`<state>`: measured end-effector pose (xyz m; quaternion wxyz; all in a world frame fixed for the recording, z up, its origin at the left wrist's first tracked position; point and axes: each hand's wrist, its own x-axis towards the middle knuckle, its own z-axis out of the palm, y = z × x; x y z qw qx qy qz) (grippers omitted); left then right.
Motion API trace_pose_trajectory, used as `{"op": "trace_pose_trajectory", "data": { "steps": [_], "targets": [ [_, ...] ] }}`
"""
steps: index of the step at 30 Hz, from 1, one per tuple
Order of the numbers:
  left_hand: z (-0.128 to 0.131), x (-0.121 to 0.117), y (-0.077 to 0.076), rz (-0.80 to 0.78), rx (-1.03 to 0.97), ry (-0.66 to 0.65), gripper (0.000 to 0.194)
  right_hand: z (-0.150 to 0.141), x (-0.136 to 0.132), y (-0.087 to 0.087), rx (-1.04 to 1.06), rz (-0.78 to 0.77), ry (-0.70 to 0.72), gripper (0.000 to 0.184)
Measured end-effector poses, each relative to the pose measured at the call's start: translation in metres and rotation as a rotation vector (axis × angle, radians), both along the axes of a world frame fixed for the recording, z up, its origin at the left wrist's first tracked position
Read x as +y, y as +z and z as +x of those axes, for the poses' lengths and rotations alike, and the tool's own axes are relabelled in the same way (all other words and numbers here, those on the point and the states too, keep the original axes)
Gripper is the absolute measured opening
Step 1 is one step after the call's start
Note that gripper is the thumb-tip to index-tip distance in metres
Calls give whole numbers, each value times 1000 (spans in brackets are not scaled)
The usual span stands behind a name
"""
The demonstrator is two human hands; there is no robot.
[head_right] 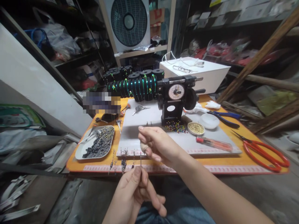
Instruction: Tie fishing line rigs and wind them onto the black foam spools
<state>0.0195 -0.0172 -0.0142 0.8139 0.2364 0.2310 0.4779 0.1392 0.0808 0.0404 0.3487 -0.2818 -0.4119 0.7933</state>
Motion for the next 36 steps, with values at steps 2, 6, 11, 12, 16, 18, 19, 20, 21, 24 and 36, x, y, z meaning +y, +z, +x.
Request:
{"op": "trace_pose_trajectory", "data": {
  "steps": [2, 6, 11, 12, 16, 18, 19, 20, 21, 24, 36],
  "targets": [
    [-4, -5, -1, -29, -21, -79, 42, 1, 0, -1, 13, -9, -8, 38],
    [-9, -14, -4, -61, -42, -110, 44, 3, 1, -2, 14, -16, -14, 37],
    [-5, -16, -16, -35, -120, -88, 45, 2, 1, 1, 2, -5, -15, 37],
    [-4, -15, -17, -22, -139, -82, 45, 2, 1, 2, 1, -2, -12, 37],
    [-8, -12, -16, -12, -68, -86, 42, 3, 0, 7, -7, 5, -2, 36],
    [-11, -12, -15, 3, -30, -87, 40, 5, 0, 6, -34, 23, -13, 33],
    [-13, -13, -16, 12, -25, -85, 37, 6, -1, 5, -51, 35, -20, 32],
    [-15, -14, -17, 17, -28, -83, 34, 7, -3, 2, -68, 44, -18, 31],
    [-16, -16, -18, 16, -35, -77, 32, 8, -5, -1, -86, 52, -4, 30],
    [-20, -21, -24, 2, -48, -52, 34, 11, -18, -13, -197, 103, 88, 32],
    [-42, -44, -21, 82, -32, 48, 64, 3, -76, -39, -448, 304, 110, 30]
  ]
}}
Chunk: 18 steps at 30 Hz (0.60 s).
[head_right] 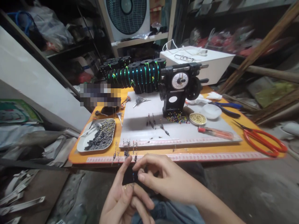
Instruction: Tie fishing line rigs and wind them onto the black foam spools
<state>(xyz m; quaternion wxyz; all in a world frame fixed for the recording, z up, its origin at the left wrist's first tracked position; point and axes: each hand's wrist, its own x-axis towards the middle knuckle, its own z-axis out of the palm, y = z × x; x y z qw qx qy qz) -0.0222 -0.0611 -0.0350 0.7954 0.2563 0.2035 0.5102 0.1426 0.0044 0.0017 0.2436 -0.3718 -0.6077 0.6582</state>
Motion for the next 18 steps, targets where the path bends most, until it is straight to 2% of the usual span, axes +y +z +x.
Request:
{"op": "trace_pose_trajectory", "data": {
  "steps": [5, 9, 14, 18],
  "targets": [
    [-2, -2, 7, 0, -89, -41, 65, -15, -7, 2, 122, -198, 52, 33],
    [7, -5, 0, 39, -157, 80, 68, -22, -13, 3, 154, -313, 55, 35],
    [22, -6, -8, -29, -157, 130, 69, -17, -18, -5, 221, -368, 108, 35],
    [27, -5, 1, -62, -79, 118, 74, -8, -19, -12, 250, -428, 126, 38]
  ]
}}
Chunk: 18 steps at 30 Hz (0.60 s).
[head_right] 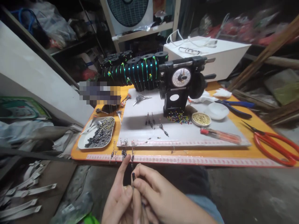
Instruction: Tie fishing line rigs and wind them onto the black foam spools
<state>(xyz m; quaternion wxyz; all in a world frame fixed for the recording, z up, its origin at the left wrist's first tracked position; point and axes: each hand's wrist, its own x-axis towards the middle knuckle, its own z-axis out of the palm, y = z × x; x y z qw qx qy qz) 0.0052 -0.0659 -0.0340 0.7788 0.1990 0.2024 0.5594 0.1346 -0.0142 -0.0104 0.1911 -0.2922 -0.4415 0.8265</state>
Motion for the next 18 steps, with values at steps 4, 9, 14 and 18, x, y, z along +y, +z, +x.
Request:
{"op": "trace_pose_trajectory", "data": {
  "steps": [4, 9, 14, 18],
  "targets": [
    [4, -3, 10, -122, 87, 65, 80, 8, 3, -3, 65, -53, 57, 38],
    [5, -10, 13, -221, 242, 106, 71, 14, 9, -1, 123, -69, 121, 33],
    [-6, 10, 32, -97, 950, 187, 52, 26, 16, 11, -108, 421, 8, 27],
    [-4, 46, 54, 123, 1156, 389, 34, 33, 14, 14, -330, 726, 1, 19]
  ]
}}
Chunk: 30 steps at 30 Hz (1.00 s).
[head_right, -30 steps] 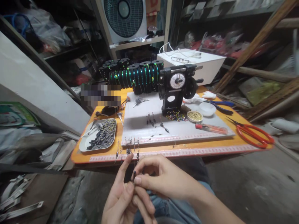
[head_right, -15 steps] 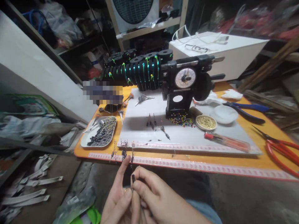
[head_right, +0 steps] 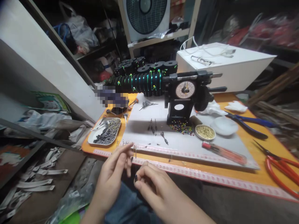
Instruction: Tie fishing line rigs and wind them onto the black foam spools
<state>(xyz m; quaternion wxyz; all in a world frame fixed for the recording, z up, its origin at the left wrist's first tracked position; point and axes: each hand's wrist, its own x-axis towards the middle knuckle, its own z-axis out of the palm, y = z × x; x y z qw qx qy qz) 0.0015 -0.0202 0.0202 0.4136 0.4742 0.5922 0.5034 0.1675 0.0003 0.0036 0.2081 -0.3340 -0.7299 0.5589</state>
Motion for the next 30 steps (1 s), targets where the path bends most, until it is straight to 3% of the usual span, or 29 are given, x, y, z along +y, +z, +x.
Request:
{"op": "trace_pose_trajectory", "data": {
  "steps": [2, 5, 8, 10, 12, 15, 17, 19, 22, 25, 30],
  "targets": [
    [6, 14, 5, 22, -135, -28, 30, 0, -2, -1, -42, 165, -31, 15],
    [14, 24, 3, -36, -509, -155, 29, 4, -1, 2, -98, 376, -68, 13],
    [16, 26, -2, -69, -739, -248, 28, 13, 11, 14, -118, 401, -177, 16],
    [14, 27, -5, -69, -790, -270, 27, 16, 26, 26, -8, 289, -309, 21],
    [13, 27, -6, -66, -804, -287, 27, 14, 45, 38, 191, 42, -342, 28],
    [12, 28, -7, -40, -774, -324, 29, 2, 71, 49, 445, -378, -138, 38],
    [13, 28, -8, -10, -735, -335, 29, -6, 82, 52, 528, -542, 1, 35],
    [15, 29, -11, 30, -682, -315, 27, -13, 85, 52, 579, -637, 56, 34],
    [22, 28, -14, 84, -658, -261, 29, -22, 80, 49, 655, -731, -64, 40],
    [29, 25, -16, 71, -809, -248, 33, -31, 76, 47, 727, -778, -197, 44],
    [31, 19, -18, 13, -953, -273, 31, -38, 75, 43, 760, -784, -242, 44]
  ]
}}
